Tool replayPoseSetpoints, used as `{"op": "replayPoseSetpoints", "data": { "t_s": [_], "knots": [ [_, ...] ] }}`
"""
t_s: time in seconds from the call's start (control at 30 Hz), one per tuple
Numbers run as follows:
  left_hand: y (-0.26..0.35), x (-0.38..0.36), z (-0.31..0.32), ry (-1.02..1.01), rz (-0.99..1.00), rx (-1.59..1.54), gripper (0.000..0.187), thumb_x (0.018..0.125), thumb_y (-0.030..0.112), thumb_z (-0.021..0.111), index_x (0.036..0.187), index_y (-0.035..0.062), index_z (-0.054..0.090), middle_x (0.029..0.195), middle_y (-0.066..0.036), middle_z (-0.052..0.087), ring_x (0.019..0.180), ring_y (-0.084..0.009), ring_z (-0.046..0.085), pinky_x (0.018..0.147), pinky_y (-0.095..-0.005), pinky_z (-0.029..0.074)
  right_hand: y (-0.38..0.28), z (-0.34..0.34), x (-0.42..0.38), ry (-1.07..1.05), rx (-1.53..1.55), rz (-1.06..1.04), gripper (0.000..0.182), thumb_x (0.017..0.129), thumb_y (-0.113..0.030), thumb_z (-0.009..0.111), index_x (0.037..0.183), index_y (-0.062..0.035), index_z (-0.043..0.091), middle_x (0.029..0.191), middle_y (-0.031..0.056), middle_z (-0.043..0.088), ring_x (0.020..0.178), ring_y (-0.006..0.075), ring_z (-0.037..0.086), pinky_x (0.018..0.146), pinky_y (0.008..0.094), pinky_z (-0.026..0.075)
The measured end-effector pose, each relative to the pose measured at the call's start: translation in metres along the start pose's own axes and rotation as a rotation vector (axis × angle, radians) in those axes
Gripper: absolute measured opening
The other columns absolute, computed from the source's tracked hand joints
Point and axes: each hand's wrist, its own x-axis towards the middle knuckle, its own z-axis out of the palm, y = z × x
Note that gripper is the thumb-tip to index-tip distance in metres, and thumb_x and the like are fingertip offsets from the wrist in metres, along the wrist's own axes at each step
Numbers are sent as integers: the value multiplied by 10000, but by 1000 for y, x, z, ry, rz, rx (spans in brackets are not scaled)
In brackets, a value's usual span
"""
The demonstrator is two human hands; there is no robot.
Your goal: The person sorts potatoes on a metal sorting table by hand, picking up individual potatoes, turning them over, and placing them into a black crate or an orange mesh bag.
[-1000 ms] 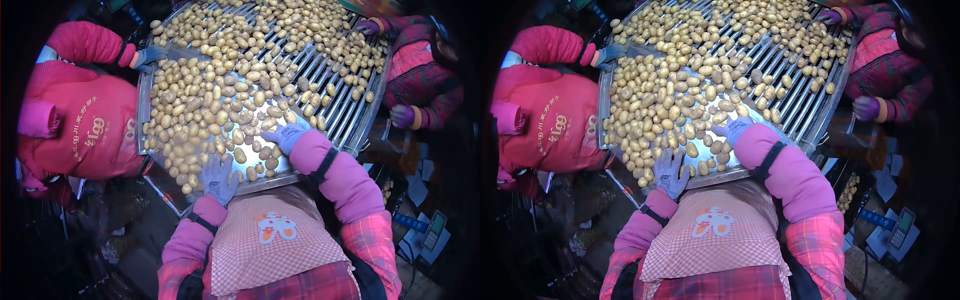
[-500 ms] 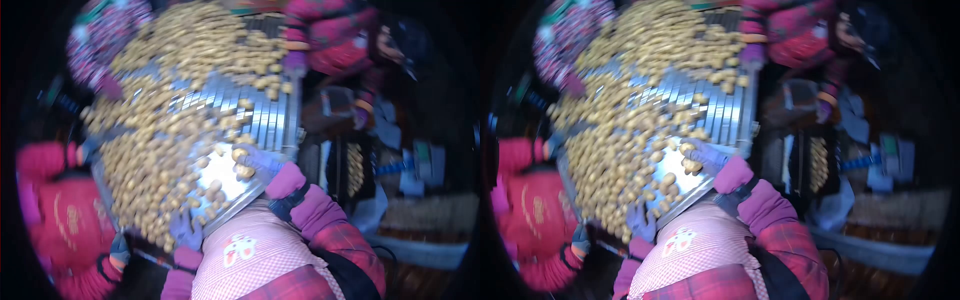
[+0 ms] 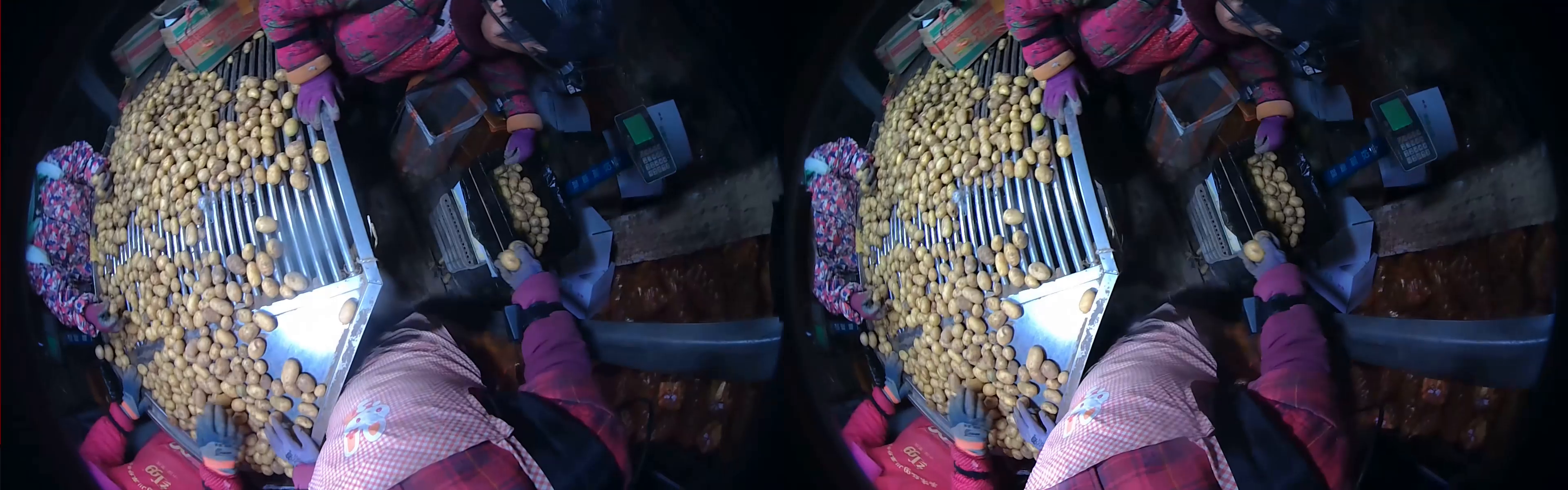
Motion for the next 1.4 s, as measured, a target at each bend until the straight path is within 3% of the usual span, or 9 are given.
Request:
{"op": "replayPoseSetpoints", "data": {
  "t_s": [0.27, 0.33, 0.4, 0.47, 0.6, 0.67, 0.73, 0.97, 1.4],
  "knots": [
    [-3, 5, -1, -72, -47, 51, 607, 917, 285, 519, 1425, -18, 383, 1408, -291, 414, 1306, -468, 376, 1091, -535, 294, 80, -30, 9, -46, -215, 219, 439, 835, -327, 677, 1201, -115, 558, 992, 140, 652, 920, 320, 660, 813, 411, 538],
    [3, 4, -2, -80, -55, 52, 611, 916, 286, 518, 1427, -21, 378, 1408, -287, 416, 1306, -465, 376, 1090, -534, 294, 126, -13, 18, 200, 1278, 1265, 252, 939, -272, 489, 1148, -139, 531, 876, 101, 564, 752, 293, 597, 691, 395, 517],
    [12, 5, -7, -60, -41, 29, 624, 916, 294, 524, 1435, -15, 371, 1413, -287, 411, 1305, -468, 377, 1092, -536, 293, 111, 0, 21, 146, 1082, 1190, 203, 973, -221, 368, 1104, -160, 511, 786, 46, 450, 664, 241, 494, 610, 355, 459],
    [11, 17, -23, -35, -32, 5, 637, 915, 302, 531, 1444, -9, 364, 1418, -287, 406, 1303, -470, 378, 1094, -537, 292, 163, 52, 2, -553, 1981, 502, 217, 968, -245, 397, 1141, -163, 499, 834, 24, 462, 724, 237, 511, 585, 373, 452],
    [-52, 126, -82, -384, 502, -106, 365, 771, 98, 582, 1125, 9, 598, 1351, -211, 494, 1242, -418, 465, 1045, -482, 379, -34, 41, 32, -250, 948, 893, 196, 970, -162, 517, 1158, -137, 567, 805, -14, 555, 708, 176, 578, 569, 293, 459],
    [-51, 151, -69, -325, 831, 73, 262, 700, 46, 556, 957, 15, 597, 1321, -172, 520, 1218, -387, 489, 1024, -445, 406, -29, 99, 25, -296, 862, 324, 166, 924, -206, 601, 1054, -108, 634, 907, 88, 630, 685, 181, 611, 604, 348, 505],
    [-34, 113, -34, -347, -44, -680, 194, 764, 41, 549, 957, 37, 529, 1086, -137, 581, 990, -313, 557, 867, -385, 471, -140, 67, 39, -52, 544, 94, 224, 913, -205, 622, 1081, -57, 623, 924, 132, 637, 891, 235, 624, 795, 350, 500],
    [-22, 19, 15, 144, 117, 37, 457, 876, 215, 526, 1281, 8, 481, 1328, -273, 456, 1216, -459, 435, 1017, -511, 365, -311, 49, 46, -40, 122, -409, 379, 829, -266, 569, 1183, -133, 574, 1296, 95, 487, 1238, 310, 438, 940, 500, 399],
    [0, 240, -31, 347, 366, 167, 559, 909, 296, 568, 1397, 45, 459, 1395, -295, 435, 1240, -460, 450, 1049, -502, 366, -342, 115, 46, -173, -4, -378, 173, 809, -252, 583, 944, -160, 640, 1108, 40, 571, 1358, 312, 325, 985, 612, 332]
  ]
}}
